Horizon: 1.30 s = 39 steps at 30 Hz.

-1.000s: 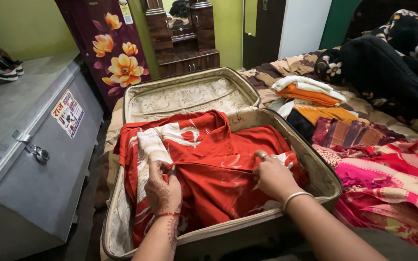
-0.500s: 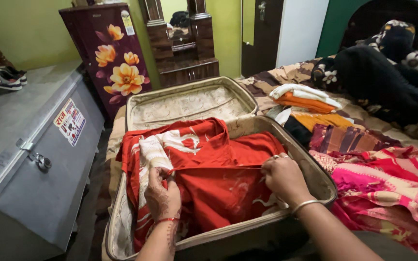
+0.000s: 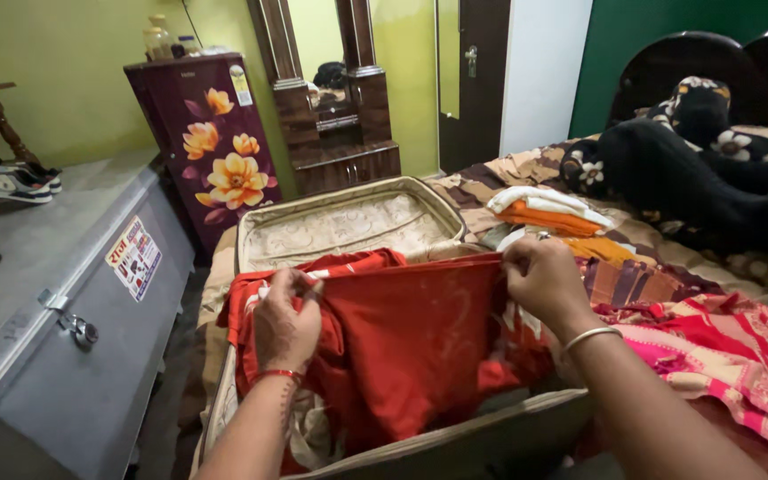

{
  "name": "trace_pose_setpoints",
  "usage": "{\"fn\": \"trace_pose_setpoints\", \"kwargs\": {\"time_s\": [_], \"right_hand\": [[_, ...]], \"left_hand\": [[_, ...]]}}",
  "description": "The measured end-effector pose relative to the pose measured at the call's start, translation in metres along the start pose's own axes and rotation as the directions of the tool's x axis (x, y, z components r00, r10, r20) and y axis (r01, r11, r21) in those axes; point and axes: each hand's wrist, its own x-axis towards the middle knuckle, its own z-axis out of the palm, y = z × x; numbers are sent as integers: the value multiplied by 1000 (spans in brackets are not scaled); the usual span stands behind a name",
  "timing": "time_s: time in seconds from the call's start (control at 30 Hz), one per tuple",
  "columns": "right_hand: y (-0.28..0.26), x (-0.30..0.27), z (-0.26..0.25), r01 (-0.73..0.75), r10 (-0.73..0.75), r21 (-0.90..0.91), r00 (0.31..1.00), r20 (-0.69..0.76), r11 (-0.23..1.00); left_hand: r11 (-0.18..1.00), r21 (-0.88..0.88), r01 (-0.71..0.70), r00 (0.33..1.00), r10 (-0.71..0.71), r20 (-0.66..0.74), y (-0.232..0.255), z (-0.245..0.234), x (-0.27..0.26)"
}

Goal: The person folds and arranges a red cloth item inside a suitcase, positioning it among other packed clothes on a bed.

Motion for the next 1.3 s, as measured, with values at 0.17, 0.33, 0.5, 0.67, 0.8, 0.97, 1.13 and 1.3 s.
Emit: {"fn": "trace_pose_setpoints", "kwargs": {"time_s": [0.17, 0.33, 0.5, 0.67, 0.8, 0.97, 1.13, 1.3], "right_hand": [[-4, 8, -4, 110, -115, 63, 990, 76, 992], [-3, -3, 1, 116, -112, -19, 983, 146, 993], [0, -19, 0, -146, 133, 36, 958, 254, 989], [19, -34, 25, -161, 90, 156, 919, 384, 975], [32, -53, 59, 23, -29, 18, 888, 459, 1000], [4, -85, 73, -29, 10, 26, 841, 541, 999], [-65, -88, 77, 140, -162, 82, 900, 404, 987], [-140, -90, 80, -26, -70, 223, 909, 411, 974]], "left_hand": [[994, 23, -111, 991, 112, -78, 20, -17, 17], [989, 33, -146, 974, 150, -172, 21, -28, 17], [995, 85, 43, 973, -22, -231, 11, -38, 7], [996, 69, 52, 968, -33, -249, -19, -37, 2], [995, 82, 58, 961, -33, -274, -44, -34, 2], [994, 80, 68, 956, -42, -291, -68, -29, 17], [994, -7, 112, 962, -111, -249, -57, -15, 30], [999, 11, 34, 992, -32, -125, -10, -5, 17]]}}
